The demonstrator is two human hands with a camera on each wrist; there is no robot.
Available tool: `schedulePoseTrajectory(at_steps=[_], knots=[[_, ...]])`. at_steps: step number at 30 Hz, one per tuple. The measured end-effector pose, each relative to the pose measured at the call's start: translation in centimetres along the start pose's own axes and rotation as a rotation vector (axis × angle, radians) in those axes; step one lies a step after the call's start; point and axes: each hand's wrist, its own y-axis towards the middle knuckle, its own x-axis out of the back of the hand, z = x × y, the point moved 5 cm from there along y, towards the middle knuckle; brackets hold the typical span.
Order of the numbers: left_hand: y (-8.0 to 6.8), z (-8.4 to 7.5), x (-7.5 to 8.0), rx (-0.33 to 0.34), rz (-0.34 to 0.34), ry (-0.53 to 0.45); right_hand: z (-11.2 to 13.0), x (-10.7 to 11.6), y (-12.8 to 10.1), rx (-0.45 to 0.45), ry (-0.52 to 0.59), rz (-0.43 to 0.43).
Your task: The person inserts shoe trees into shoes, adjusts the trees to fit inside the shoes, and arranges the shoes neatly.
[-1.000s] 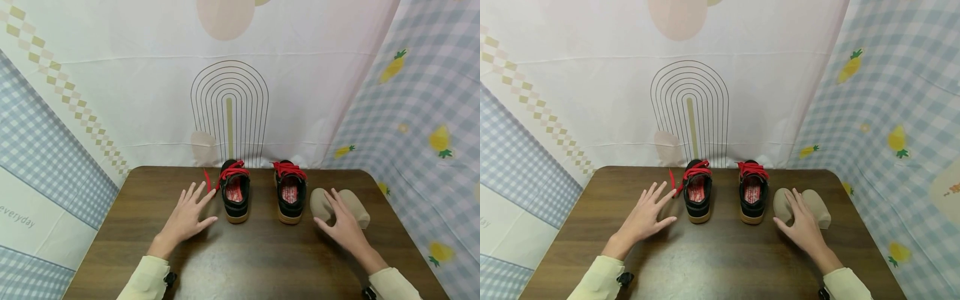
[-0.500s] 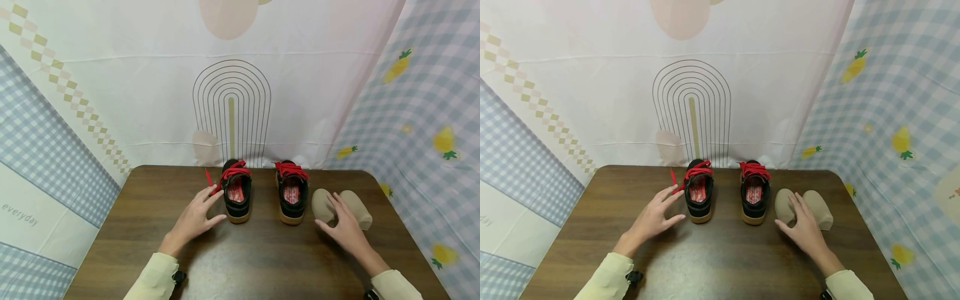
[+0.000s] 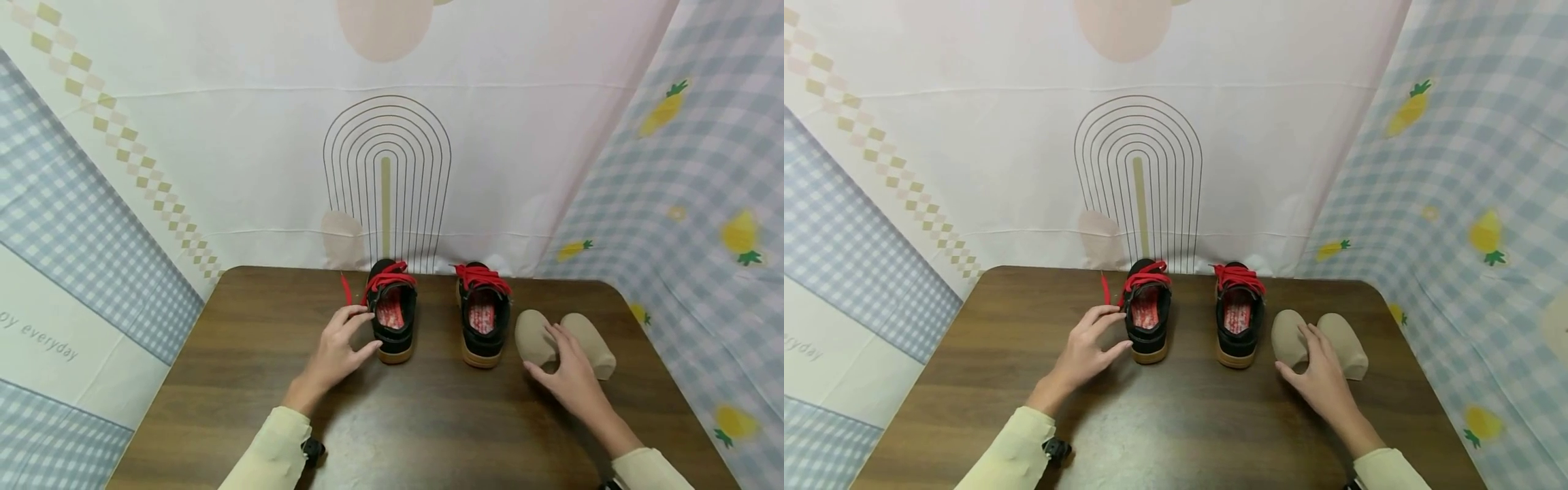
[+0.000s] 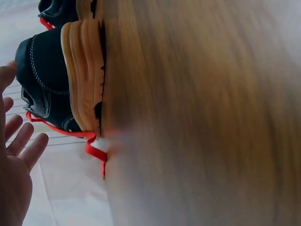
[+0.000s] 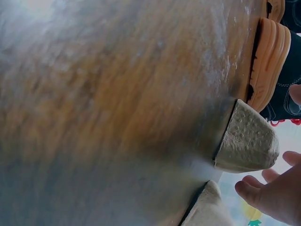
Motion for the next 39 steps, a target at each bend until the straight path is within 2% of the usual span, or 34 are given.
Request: schedulePoseTrajectory(at_steps=[4, 7, 14, 19, 24, 30, 39], knots=[[0.0, 0.1, -0.4, 0.047, -0.034, -0.035, 0.0, 0.1, 0.0, 0.0, 0.01, -0.01], [0.1, 0.1, -0.8, 0.109, -0.04, -0.076, -0.1, 0.2, -0.2, -0.013, 0.008, -0.009], [0.1, 0.4, -1.7, 0.323, -0.082, -0.247, -0.2, 0.0, -0.5, -0.052, 0.004, 0.03], [-0.2, 0.8, -2.2, 0.439, -0.077, -0.312, -0.3, -0.1, -0.5, -0.066, -0.006, 0.036], [-0.3, 1.0, -2.6, 0.469, -0.075, -0.345, -0.7, -0.1, -0.6, -0.096, -0.026, 0.041], [-0.3, 1.0, -2.9, 0.499, -0.112, -0.401, -1.1, -0.3, -0.5, -0.169, -0.036, 0.108], [-0.2, 1.0, -2.7, 0.486, -0.103, -0.366, -1.5, -0.6, -0.4, -0.167, -0.041, 0.086]])
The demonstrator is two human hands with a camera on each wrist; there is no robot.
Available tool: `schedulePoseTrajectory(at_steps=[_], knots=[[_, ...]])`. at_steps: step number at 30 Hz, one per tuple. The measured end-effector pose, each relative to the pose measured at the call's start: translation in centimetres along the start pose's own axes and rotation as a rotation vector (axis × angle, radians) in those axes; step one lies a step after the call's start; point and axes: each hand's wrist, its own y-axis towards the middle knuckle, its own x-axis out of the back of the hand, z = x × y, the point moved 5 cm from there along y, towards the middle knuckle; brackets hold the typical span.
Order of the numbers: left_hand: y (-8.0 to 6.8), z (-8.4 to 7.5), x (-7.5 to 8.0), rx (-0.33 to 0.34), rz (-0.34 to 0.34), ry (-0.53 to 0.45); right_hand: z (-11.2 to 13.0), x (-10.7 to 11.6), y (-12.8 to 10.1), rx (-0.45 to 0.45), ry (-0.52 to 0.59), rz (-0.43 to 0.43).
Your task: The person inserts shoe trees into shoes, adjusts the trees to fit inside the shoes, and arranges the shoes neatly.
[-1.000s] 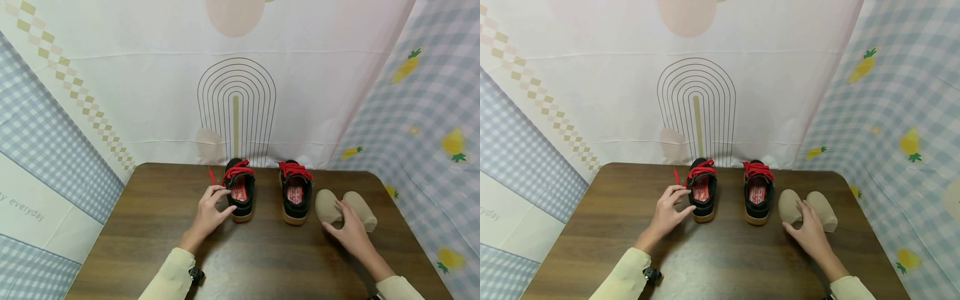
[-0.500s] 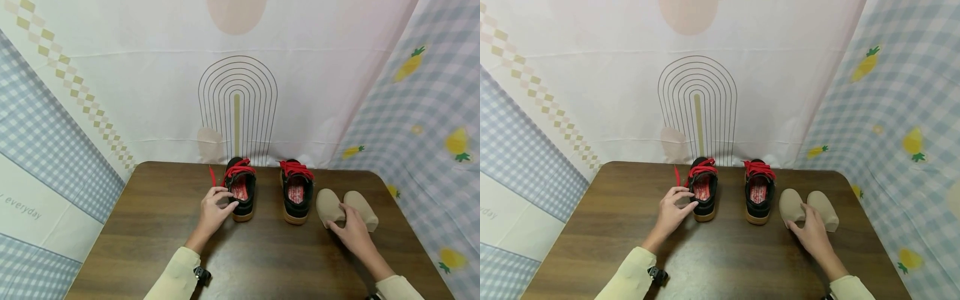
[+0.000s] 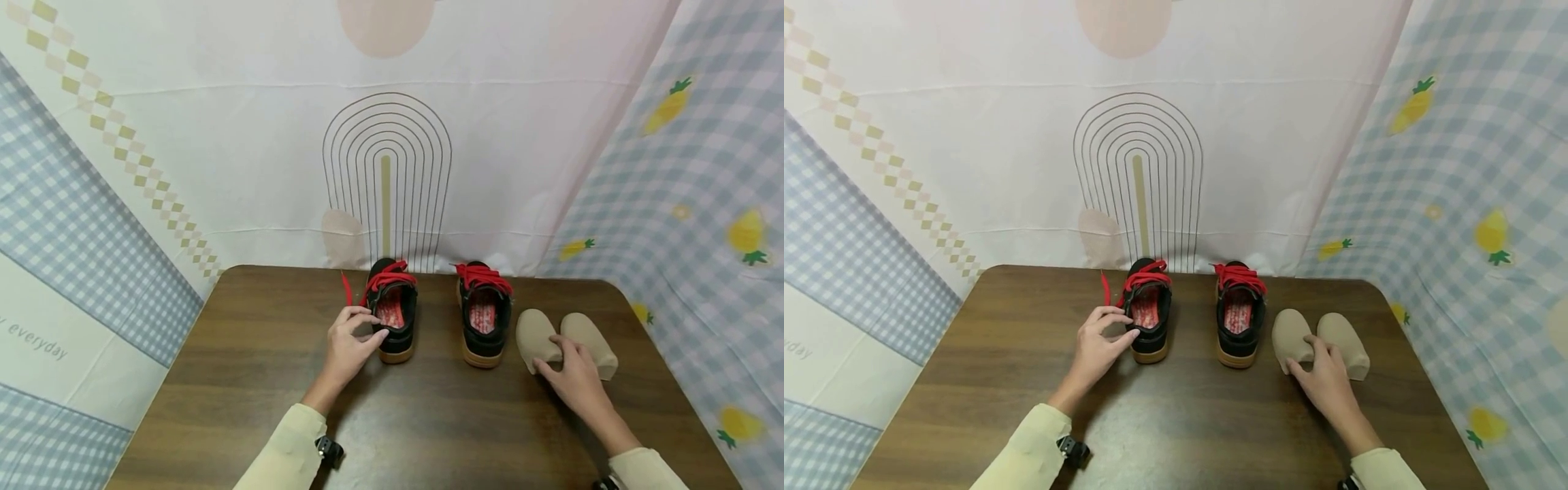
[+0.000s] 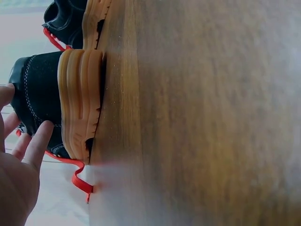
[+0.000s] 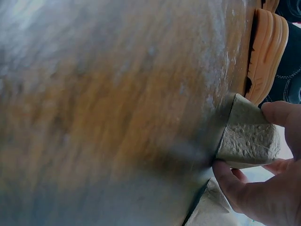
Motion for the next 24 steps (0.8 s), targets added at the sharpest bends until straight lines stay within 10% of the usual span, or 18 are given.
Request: schedulePoseTrajectory(at_steps=[24], knots=[[0.13, 0.14, 0.08, 0.017, 0.038, -0.002, 0.05, 0.42, 0.08, 0.027, -0.059, -0.022]])
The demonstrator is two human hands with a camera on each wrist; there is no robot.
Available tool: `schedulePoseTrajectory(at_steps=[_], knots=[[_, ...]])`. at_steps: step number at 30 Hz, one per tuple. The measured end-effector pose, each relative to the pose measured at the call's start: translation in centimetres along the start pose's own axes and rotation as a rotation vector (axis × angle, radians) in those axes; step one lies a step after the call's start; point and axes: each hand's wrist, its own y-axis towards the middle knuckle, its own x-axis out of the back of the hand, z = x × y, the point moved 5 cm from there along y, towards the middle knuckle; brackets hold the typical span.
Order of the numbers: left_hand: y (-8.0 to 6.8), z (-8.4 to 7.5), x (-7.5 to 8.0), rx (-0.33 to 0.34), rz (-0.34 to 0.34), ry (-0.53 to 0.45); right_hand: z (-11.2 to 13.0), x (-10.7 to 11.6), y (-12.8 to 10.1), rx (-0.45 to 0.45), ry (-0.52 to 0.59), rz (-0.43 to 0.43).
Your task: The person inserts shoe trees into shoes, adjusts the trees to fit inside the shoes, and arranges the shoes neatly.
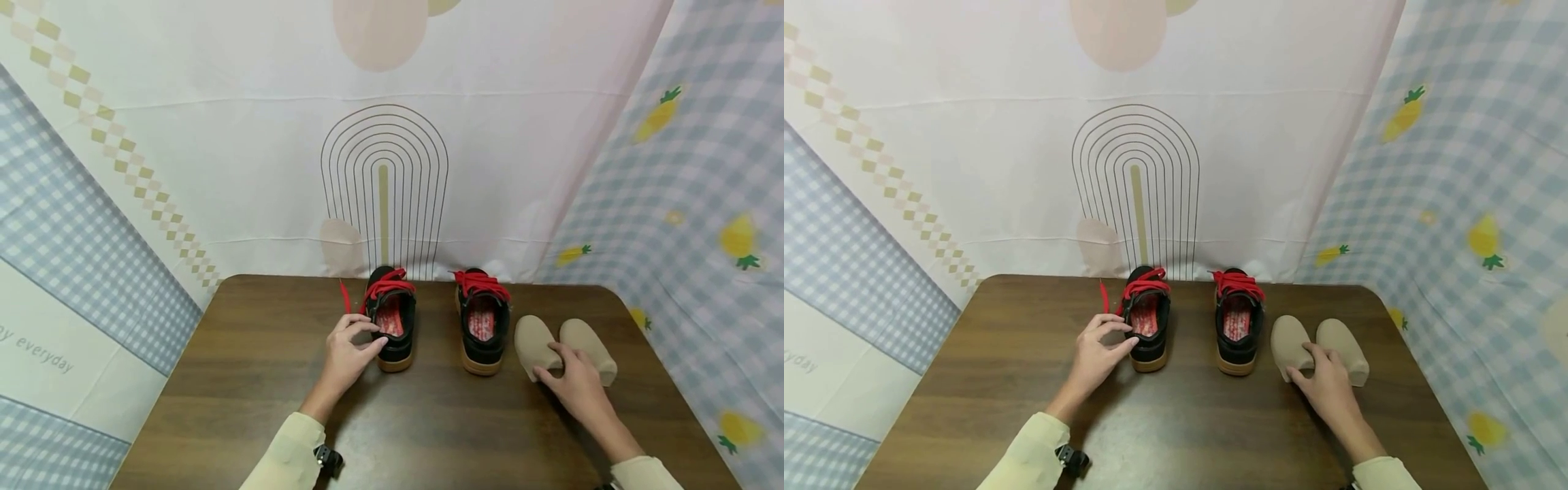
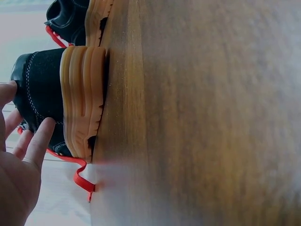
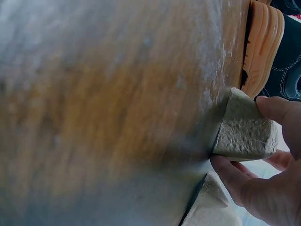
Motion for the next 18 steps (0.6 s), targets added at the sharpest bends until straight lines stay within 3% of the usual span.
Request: schedulePoseTrajectory(at_steps=[5, 10, 18], knots=[[-0.1, 0.0, 0.0, -0.024, -0.011, 0.0, 0.0, 0.1, 0.0, -0.002, 0.006, 0.007], [-0.1, 0.1, 0.0, 0.013, 0.01, -0.015, 0.2, 0.6, 0.1, -0.008, 0.006, 0.011], [0.0, 0.0, 0.1, -0.011, 0.005, -0.021, 1.0, 2.3, 0.1, 0.04, 0.032, -0.059]])
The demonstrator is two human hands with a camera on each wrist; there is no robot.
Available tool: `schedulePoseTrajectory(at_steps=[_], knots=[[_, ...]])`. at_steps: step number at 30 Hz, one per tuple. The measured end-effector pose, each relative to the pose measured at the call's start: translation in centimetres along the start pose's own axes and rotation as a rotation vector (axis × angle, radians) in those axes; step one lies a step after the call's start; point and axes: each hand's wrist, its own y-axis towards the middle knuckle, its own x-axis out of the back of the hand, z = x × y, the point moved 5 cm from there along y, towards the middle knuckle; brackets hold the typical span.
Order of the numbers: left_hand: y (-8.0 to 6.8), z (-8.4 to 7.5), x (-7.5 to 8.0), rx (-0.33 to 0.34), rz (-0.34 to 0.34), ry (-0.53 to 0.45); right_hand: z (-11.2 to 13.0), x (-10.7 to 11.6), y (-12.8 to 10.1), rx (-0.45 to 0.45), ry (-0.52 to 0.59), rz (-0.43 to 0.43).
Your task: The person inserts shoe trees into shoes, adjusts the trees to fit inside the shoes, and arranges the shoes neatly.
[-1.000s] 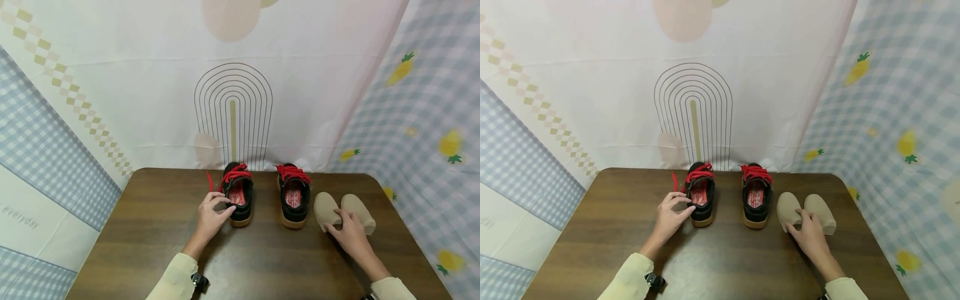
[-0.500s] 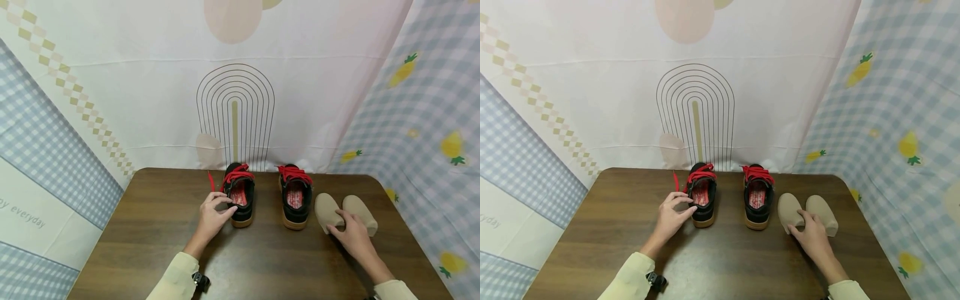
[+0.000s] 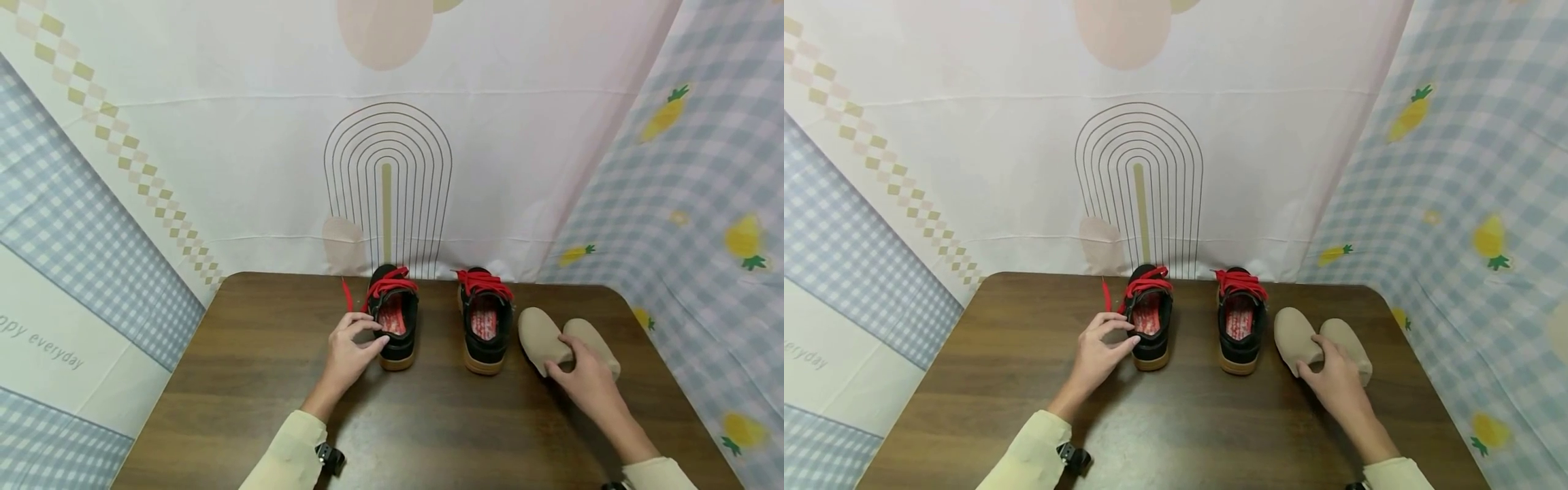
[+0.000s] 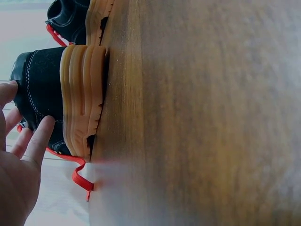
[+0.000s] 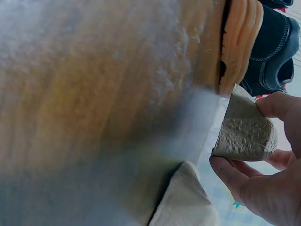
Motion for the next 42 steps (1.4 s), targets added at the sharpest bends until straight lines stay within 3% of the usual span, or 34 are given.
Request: schedulePoseTrajectory(at_steps=[9, 15, 20, 25, 31, 42], knots=[[0.1, -0.3, -0.1, -0.011, -0.038, -0.003, 0.6, 1.8, 0.2, 0.058, -0.004, -0.081], [0.2, -0.1, 0.0, 0.001, -0.02, 0.011, 1.0, 2.7, 0.7, 0.109, -0.021, -0.127], [0.2, 0.0, -0.2, 0.021, -0.027, 0.02, 1.1, 3.3, 0.9, 0.103, -0.031, -0.121], [0.1, -1.4, -0.1, 0.034, -0.031, 0.016, 1.4, 4.3, 1.3, 0.095, -0.016, -0.105], [0.0, -3.7, 0.3, 0.02, -0.025, -0.01, 2.2, 6.0, 1.7, 0.134, 0.022, -0.143], [-0.1, -3.9, 0.4, 0.005, -0.029, -0.002, 4.5, 7.0, 1.6, 0.151, 0.114, -0.113]])
